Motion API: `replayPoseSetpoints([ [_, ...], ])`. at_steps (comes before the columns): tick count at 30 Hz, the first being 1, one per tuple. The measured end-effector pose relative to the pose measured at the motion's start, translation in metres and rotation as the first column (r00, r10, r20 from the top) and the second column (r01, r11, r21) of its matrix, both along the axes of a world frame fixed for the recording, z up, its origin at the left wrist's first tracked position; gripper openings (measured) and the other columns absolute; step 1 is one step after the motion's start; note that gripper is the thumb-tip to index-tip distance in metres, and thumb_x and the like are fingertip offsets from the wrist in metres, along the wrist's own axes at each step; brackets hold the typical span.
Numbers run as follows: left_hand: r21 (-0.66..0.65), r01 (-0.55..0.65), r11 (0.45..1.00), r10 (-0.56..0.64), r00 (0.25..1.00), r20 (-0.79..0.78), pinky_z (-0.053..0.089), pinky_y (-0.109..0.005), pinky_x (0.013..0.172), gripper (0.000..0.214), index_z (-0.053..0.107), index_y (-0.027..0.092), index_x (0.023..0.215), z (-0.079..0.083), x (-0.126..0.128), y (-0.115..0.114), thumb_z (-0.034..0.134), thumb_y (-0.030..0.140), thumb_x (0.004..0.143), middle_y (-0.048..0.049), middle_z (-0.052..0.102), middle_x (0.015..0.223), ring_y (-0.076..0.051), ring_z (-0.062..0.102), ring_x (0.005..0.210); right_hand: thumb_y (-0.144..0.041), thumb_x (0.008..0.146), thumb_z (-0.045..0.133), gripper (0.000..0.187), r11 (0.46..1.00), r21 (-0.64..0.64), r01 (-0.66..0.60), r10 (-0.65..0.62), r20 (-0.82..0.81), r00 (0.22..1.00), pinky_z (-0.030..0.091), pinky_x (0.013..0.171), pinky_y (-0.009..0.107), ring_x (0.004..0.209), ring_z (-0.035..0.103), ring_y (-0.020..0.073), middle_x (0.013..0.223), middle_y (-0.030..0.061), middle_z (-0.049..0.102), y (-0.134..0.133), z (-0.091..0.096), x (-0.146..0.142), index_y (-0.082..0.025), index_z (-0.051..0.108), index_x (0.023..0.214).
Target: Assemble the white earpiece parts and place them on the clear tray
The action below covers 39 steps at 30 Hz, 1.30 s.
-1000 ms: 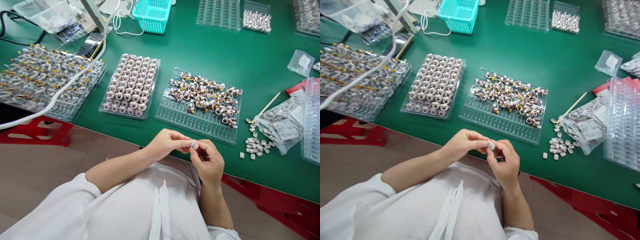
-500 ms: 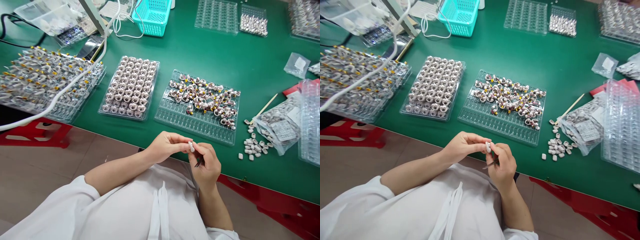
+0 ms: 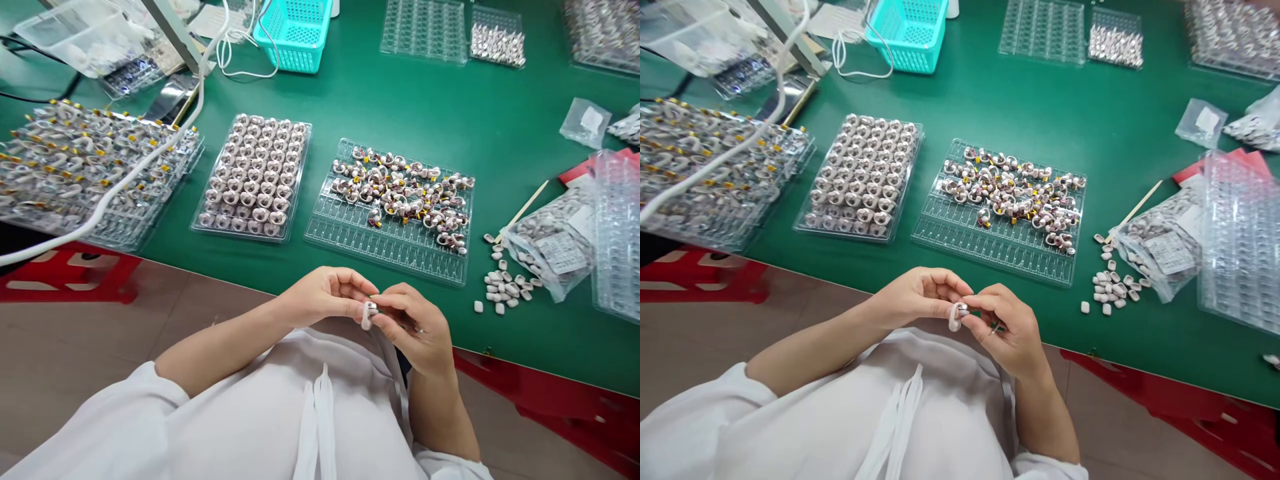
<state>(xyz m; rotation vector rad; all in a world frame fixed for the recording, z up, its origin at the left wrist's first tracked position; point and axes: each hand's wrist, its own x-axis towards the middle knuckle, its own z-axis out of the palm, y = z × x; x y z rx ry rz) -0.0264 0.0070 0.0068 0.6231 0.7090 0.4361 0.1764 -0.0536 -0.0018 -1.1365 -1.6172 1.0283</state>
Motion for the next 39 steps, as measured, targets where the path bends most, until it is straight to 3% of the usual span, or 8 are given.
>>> replayPoseSetpoints([
  [5, -0.023, 0.021, 1.000, -0.020, 1.000, 0.002, 0.058, -0.027, 0.072, 0.035, 0.071, 0.011, 0.099, -0.003, -0.001, 0.001, 0.088, 0.018, 0.069, -0.0048, 0.079, 0.080, -0.014, 0.074, 0.067, -0.013, 0.088, 0.068, 0.024, 0.999, 0.033, -0.020, 0.019, 0.029, 0.999, 0.047, 0.054, 0.022, 0.070, 0.062, 0.0119, 0.088, 0.0032, 0.067, 0.003, 0.005, -0.004, -0.024, 0.072, 0.110],
  [17, -0.059, 0.063, 0.996, -0.065, 0.997, -0.034, 0.057, -0.024, 0.065, 0.031, 0.073, 0.009, 0.091, -0.006, -0.005, 0.004, 0.089, 0.021, 0.067, -0.0069, 0.079, 0.076, -0.014, 0.073, 0.063, -0.012, 0.085, 0.068, 0.018, 0.988, 0.136, 0.069, -0.072, 0.016, 0.997, 0.045, 0.051, 0.022, 0.062, 0.057, 0.0103, 0.084, 0.0029, 0.066, -0.004, -0.008, -0.017, -0.020, 0.069, 0.101],
  [22, -0.093, 0.166, 0.982, -0.175, 0.979, -0.101, 0.057, -0.025, 0.063, 0.038, 0.067, 0.011, 0.094, 0.002, -0.007, 0.010, 0.090, 0.022, 0.065, -0.0054, 0.077, 0.069, -0.014, 0.072, 0.061, -0.014, 0.086, 0.067, 0.013, 0.993, 0.106, -0.060, 0.046, 0.124, 0.991, 0.042, 0.051, 0.022, 0.059, 0.049, 0.0089, 0.083, 0.0021, 0.065, -0.001, -0.003, -0.012, -0.020, 0.068, 0.098],
  [26, -0.074, 0.237, 0.969, -0.246, 0.955, -0.163, 0.057, -0.027, 0.066, 0.042, 0.064, 0.013, 0.097, 0.013, -0.006, 0.015, 0.090, 0.024, 0.066, -0.0039, 0.077, 0.071, -0.015, 0.072, 0.064, -0.014, 0.088, 0.067, 0.023, 0.986, 0.102, -0.134, 0.117, 0.160, 0.980, 0.044, 0.055, 0.022, 0.066, 0.055, 0.0101, 0.093, 0.0047, 0.066, -0.001, 0.000, -0.006, -0.020, 0.068, 0.110],
  [30, 0.076, 0.155, 0.985, -0.141, 0.976, -0.166, 0.058, -0.031, 0.075, 0.047, 0.064, 0.014, 0.107, 0.014, -0.003, 0.011, 0.088, 0.027, 0.068, -0.0035, 0.076, 0.078, -0.017, 0.073, 0.073, -0.012, 0.089, 0.065, 0.028, 0.991, 0.118, -0.062, 0.053, 0.074, 0.996, 0.043, 0.055, 0.023, 0.067, 0.055, 0.0111, 0.094, 0.0044, 0.066, -0.002, -0.003, -0.005, -0.024, 0.069, 0.114],
  [32, 0.228, 0.101, 0.968, -0.067, 0.987, -0.148, 0.057, -0.037, 0.087, 0.059, 0.067, 0.016, 0.114, 0.007, -0.002, 0.006, 0.092, 0.024, 0.061, -0.0076, 0.076, 0.098, -0.020, 0.074, 0.089, -0.013, 0.088, 0.068, 0.030, 0.996, 0.086, -0.002, 0.002, -0.006, 1.000, 0.044, 0.056, 0.024, 0.069, 0.056, 0.0120, 0.093, 0.0035, 0.066, -0.004, -0.006, -0.007, -0.026, 0.069, 0.115],
  [35, 0.455, 0.036, 0.890, -0.025, 0.999, -0.030, 0.049, -0.043, 0.107, 0.072, 0.070, 0.022, 0.122, -0.006, 0.000, 0.000, 0.095, 0.018, 0.055, -0.0132, 0.064, 0.137, -0.030, 0.062, 0.125, -0.017, 0.088, 0.069, 0.028, 0.998, 0.032, 0.053, -0.048, -0.136, 0.990, 0.049, 0.064, 0.027, 0.078, 0.062, 0.0157, 0.092, 0.0035, 0.066, -0.009, -0.013, -0.012, -0.027, 0.070, 0.114],
  [39, 0.597, -0.013, 0.802, -0.041, 0.996, 0.077, 0.046, -0.041, 0.112, 0.070, 0.067, 0.023, 0.131, -0.016, 0.004, -0.008, 0.091, 0.019, 0.065, -0.0134, 0.062, 0.141, -0.032, 0.056, 0.133, -0.022, 0.090, 0.067, 0.011, 0.987, 0.041, 0.154, -0.142, -0.207, 0.968, 0.054, 0.074, 0.033, 0.082, 0.066, 0.0188, 0.092, 0.0040, 0.070, -0.015, -0.021, -0.022, -0.026, 0.072, 0.099],
])
